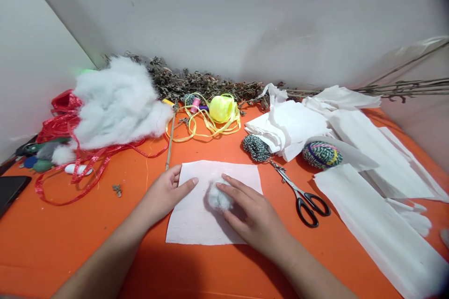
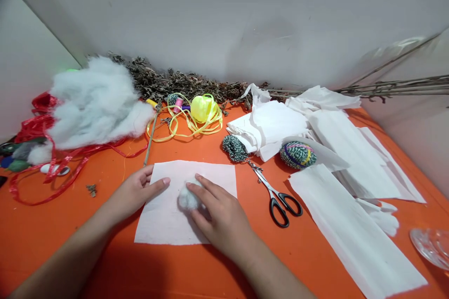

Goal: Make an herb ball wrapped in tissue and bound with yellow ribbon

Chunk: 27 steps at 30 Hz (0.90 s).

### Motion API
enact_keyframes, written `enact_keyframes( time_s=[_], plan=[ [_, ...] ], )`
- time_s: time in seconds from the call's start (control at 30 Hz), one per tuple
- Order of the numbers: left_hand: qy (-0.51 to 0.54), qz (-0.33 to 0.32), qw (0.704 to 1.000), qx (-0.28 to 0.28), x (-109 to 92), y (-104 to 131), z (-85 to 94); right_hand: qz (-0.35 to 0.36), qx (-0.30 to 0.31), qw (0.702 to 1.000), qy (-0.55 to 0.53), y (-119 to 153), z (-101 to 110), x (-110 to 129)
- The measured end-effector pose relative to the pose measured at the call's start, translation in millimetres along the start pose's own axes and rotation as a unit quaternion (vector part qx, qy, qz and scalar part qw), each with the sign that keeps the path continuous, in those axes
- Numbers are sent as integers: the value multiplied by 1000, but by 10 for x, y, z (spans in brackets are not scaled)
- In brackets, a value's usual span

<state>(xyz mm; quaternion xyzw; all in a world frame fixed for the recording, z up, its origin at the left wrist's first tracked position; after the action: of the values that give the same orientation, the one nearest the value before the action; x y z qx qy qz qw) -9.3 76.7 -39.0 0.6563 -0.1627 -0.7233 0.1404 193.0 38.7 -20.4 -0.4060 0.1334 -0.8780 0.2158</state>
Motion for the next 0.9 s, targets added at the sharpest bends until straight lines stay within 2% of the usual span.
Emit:
enact_keyframes(
  time_s=[0.07, 0.13, 0.23, 0.3, 0.37, 0.43, 0.53, 0.6, 0.63, 0.7, 0.8, 0.9],
  plan=[
    [-19, -14, 1000, -8, -5, 14, -19, -15, 6, 1000, 0, 12, -13, -19],
    [-59, -60, 996, -39, -36, 48, -36, -26, 13, 1000, -1, 20, -23, -28],
    [-149, -210, 964, -64, -156, 167, -130, -34, 19, 999, -12, 16, -25, -15],
    [-195, -304, 932, -40, -214, 268, -241, -61, 23, 998, -18, 11, -22, -15],
    [-221, -368, 903, -9, -235, 345, -337, -107, 27, 994, -21, 11, -19, -32],
    [-235, -410, 881, 2, -237, 381, -384, -148, 28, 988, -28, 17, -15, -49],
    [-256, -449, 856, 13, -221, 394, -403, -162, 33, 985, -48, 21, -18, -56],
    [-266, -442, 856, 43, -187, 393, -408, -147, 41, 987, -50, 20, -22, -52],
    [-262, -422, 866, 62, -162, 390, -410, -132, 41, 989, -48, 17, -21, -44],
    [-223, -350, 906, 89, -104, 378, -405, -101, 32, 993, -41, 14, -13, -24],
    [-116, -218, 966, 76, -21, 355, -404, -78, 10, 996, -31, 23, -9, -1],
    [-15, -142, 989, 43, 13, 329, -440, -77, -7, 997, -14, 38, -18, 2]
  ],
)
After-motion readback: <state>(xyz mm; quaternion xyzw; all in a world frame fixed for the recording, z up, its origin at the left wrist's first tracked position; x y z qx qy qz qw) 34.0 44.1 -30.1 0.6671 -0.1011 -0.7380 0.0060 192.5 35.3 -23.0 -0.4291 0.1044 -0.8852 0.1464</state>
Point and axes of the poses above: each hand's wrist, its own y-axis away from the middle knuckle, its own z-axis out of the back of the hand, x = y × z, the point moved 5 cm from there along -y, towards the middle knuckle, and after that the axes turned 12 degrees about -x, right-handed, at the moved point
